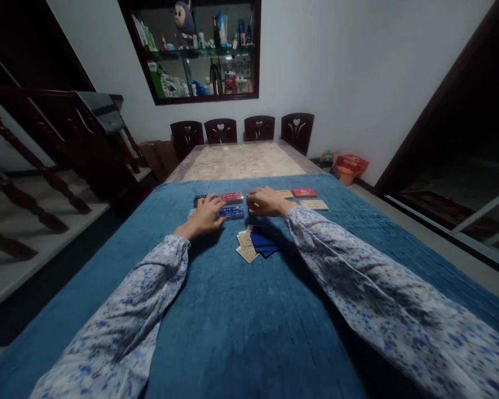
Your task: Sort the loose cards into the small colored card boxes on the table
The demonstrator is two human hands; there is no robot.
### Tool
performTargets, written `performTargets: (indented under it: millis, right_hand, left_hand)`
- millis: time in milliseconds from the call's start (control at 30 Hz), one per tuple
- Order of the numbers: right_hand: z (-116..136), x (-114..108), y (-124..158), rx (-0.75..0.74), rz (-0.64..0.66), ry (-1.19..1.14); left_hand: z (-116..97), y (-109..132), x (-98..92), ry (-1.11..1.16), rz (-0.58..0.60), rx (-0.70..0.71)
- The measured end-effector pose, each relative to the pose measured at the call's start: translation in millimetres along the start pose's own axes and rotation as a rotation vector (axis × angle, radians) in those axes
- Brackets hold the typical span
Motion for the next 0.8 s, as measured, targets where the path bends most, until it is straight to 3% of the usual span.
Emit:
performTargets:
  millis: [367, 800]
  right_hand:
    - [-20, 39, 59, 0.001, -0.114, -0.017]
    - [-19, 77, 107, -0.023, -0.280, -0.091]
  left_hand:
    - [-59, 17, 9.1, 0.026, -0.037, 0.114]
    - [-103, 29, 24.9, 0.030, -0.064, 0.294]
Point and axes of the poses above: each hand's wrist, its own y-axis away from the middle knuckle, its own x-axis out of the palm, z = x × y, the point moved 3 cm from there along -y, towards the middle knuckle, and after that the axes turned 14 degrees about z, right-handed, at the moved point
